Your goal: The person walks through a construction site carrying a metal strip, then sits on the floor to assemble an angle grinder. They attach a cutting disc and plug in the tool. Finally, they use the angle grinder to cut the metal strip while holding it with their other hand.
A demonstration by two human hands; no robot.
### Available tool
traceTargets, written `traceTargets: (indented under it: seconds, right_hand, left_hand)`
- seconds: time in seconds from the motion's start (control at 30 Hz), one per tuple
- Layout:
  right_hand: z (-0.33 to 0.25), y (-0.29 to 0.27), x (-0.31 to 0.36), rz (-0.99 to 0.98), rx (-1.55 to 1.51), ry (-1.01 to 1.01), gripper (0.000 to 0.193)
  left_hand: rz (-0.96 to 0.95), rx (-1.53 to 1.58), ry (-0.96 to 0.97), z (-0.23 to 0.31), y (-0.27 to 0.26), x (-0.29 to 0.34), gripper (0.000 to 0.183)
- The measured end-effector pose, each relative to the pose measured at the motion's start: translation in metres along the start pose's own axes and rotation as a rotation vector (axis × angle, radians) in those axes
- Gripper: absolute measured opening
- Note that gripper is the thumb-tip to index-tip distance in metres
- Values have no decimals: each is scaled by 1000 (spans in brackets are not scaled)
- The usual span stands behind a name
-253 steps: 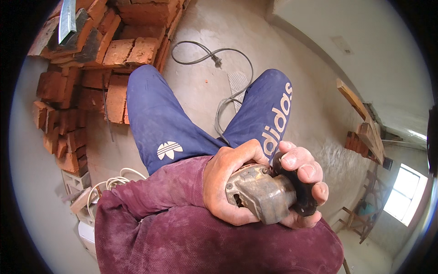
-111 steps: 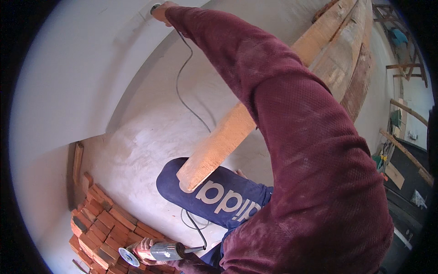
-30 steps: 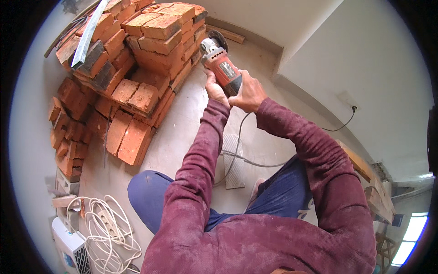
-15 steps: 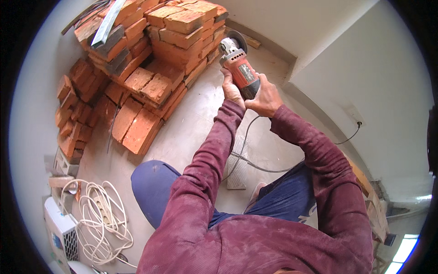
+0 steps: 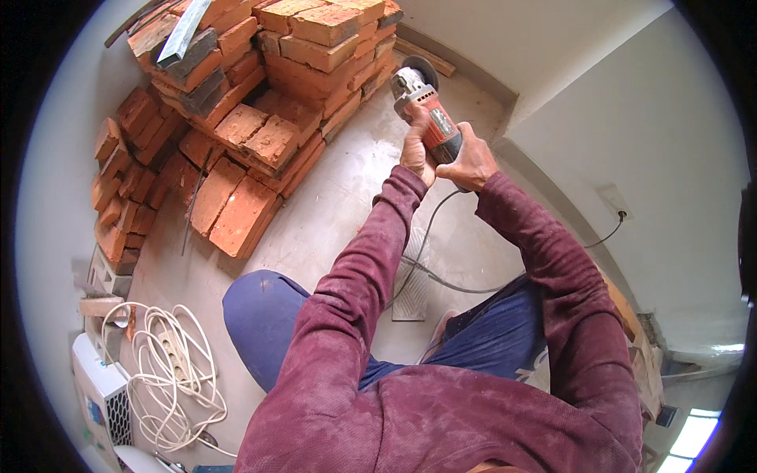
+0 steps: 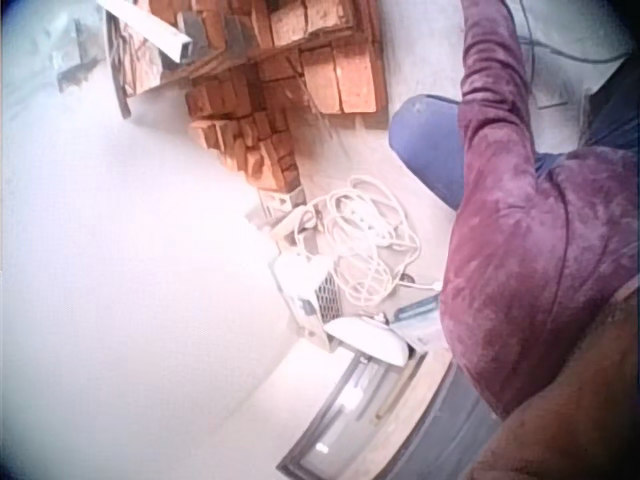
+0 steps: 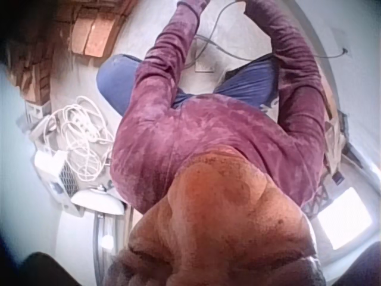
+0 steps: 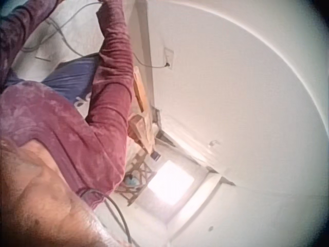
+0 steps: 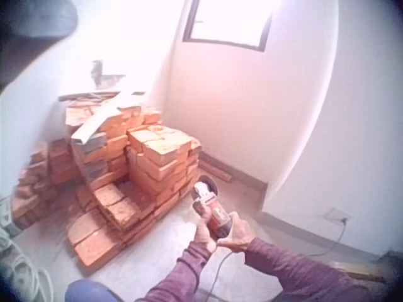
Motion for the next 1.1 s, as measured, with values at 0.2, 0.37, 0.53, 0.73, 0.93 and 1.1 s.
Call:
traceTargets:
  seconds: [0.2, 0.37, 0.53, 0.73, 0.93, 1.1]
  right_hand:
    - [11, 10, 4, -19, 181, 48, 66]
    - [11, 22, 3, 56, 285, 93, 57]
    - [29, 16, 1, 60, 202, 135, 58]
    - [122, 24, -52, 56, -189, 168, 59]
    - [85, 12, -68, 110, -415, 331, 44]
    - [98, 29, -79, 148, -643, 379, 41]
  left_hand:
    - [116, -181, 4, -30, -22, -9, 33]
    - [210, -376, 71, -50, -28, -17, 37]
    - [153, -789, 62, -45, -19, -10, 60]
    - [-256, -1167, -232, -25, -26, -39, 63]
    - [-496, -1787, -818, 35, -60, 101, 36]
    - [-160, -2216, -972, -69, -151, 226, 60]
Point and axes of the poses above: each hand's wrist, its own x-axis away from the middle knuckle, its own y-axis out of the palm, z = x × y, the point moved 1 cm from there along -x, towards the middle knuckle, and after that the axes turned 5 degrees about x, right-handed, at the moved point
